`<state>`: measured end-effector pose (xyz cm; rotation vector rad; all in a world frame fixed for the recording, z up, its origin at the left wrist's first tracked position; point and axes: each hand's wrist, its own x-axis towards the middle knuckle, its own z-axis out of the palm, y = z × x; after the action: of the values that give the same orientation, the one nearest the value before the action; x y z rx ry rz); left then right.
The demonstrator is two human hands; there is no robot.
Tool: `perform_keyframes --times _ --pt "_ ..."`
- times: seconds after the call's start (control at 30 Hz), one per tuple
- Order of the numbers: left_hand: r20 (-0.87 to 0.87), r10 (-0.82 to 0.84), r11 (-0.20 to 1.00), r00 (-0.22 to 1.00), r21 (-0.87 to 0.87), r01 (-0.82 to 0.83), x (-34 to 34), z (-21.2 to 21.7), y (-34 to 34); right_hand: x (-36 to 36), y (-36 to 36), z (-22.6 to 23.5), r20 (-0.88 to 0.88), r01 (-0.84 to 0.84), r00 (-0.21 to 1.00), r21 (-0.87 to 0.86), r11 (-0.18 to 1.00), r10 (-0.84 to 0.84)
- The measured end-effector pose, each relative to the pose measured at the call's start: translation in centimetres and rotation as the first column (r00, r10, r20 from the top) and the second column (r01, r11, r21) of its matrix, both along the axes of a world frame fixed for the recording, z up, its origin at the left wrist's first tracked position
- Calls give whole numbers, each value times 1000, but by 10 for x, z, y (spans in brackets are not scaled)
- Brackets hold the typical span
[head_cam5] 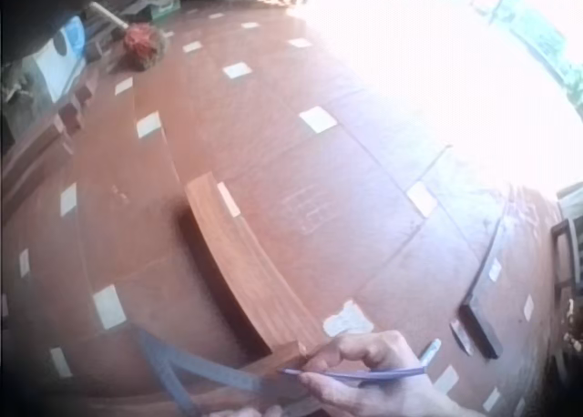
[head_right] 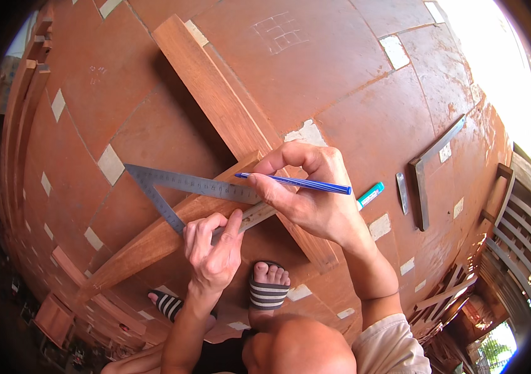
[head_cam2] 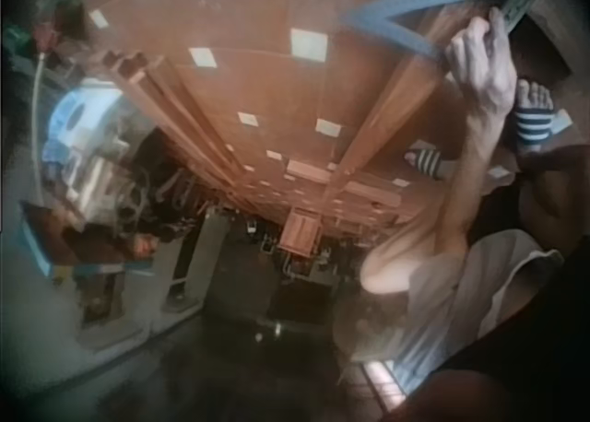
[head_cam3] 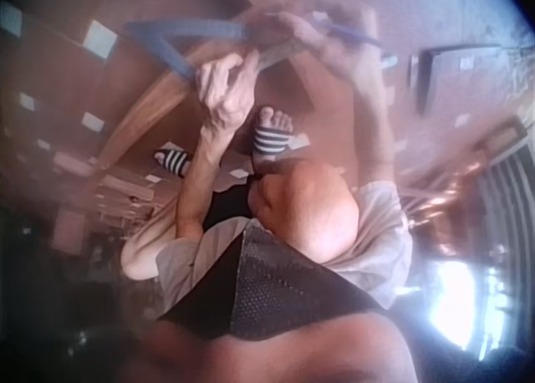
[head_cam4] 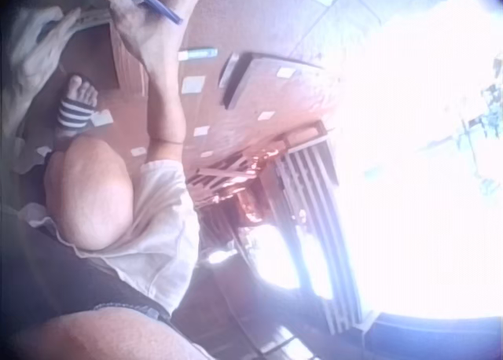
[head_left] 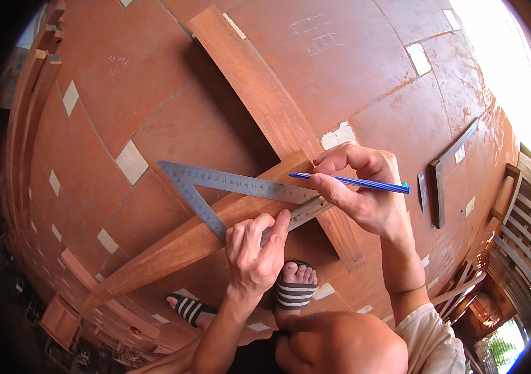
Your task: The person sits on the floor and uses a try square and a blue pen to mark measurements and lines on several wooden planks. They measure, mark, and reposition the planks repeatedly to prepare them for cutting.
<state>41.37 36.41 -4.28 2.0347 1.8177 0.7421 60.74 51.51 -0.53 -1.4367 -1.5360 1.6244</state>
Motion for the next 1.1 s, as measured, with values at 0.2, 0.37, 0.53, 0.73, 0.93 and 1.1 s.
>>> perform_keyframes --times 0.2,0.37,0.53,0.73,0.93,1.1 --pt "10 -11 999 1000 -33 12 -2 3 2 -4 3 -4 60 -88 994 -3 996 88" --pt "-3 -3 1000 1000 11 3 -1 1 3 -11 6 -5 116 -169 981 131 977 155" --pt "10 -3 1000 1000 12 3 -1 0 5 -15 6 -6 130 -195 976 175 965 173" --pt "26 16 1000 1000 -25 -15 0 3 2 -18 5 -1 192 -191 967 104 976 169" --pt "12 15 999 1000 28 -16 1 3 7 -18 5 1 225 -214 956 94 972 188" --pt "9 4 1000 1000 17 -5 0 1 6 -12 3 5 291 -251 934 126 960 206"
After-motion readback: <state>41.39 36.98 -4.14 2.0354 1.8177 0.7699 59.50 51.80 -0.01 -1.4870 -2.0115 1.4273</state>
